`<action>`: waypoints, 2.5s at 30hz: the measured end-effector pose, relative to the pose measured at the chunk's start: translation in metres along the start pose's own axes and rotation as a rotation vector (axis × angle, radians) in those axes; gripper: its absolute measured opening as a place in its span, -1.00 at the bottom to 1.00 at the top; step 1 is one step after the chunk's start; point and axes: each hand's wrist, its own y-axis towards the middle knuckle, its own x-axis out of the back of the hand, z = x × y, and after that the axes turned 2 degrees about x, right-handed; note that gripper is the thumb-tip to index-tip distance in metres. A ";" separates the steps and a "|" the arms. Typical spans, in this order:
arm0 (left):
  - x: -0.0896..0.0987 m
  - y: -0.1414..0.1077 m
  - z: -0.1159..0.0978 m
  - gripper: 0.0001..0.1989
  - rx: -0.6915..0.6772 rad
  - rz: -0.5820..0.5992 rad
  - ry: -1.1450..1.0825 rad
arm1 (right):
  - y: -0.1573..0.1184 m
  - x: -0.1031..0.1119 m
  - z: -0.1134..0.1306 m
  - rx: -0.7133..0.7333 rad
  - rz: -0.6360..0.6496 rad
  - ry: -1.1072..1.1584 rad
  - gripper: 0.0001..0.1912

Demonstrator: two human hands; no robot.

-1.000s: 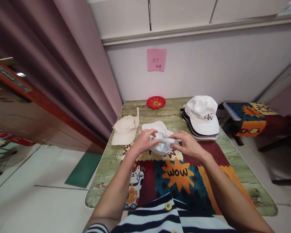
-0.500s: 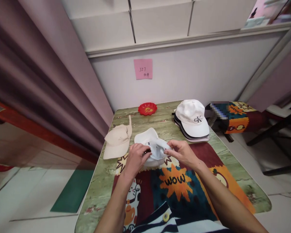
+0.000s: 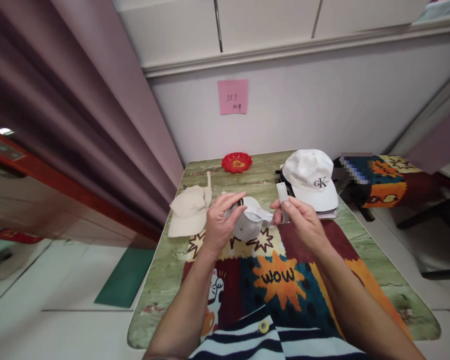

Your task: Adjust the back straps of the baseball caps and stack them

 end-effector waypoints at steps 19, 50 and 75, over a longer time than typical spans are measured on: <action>-0.002 -0.026 0.003 -0.82 0.567 -0.127 -0.223 | 0.000 -0.029 -0.014 -0.073 0.052 -0.379 -0.65; 0.000 -0.037 0.015 -0.62 0.860 -0.013 -0.871 | 0.011 -0.057 -0.043 -0.120 -0.016 -0.382 -0.59; 0.000 -0.040 0.019 -0.78 0.644 0.017 -0.393 | 0.015 -0.047 -0.057 -0.239 0.110 -0.354 -0.65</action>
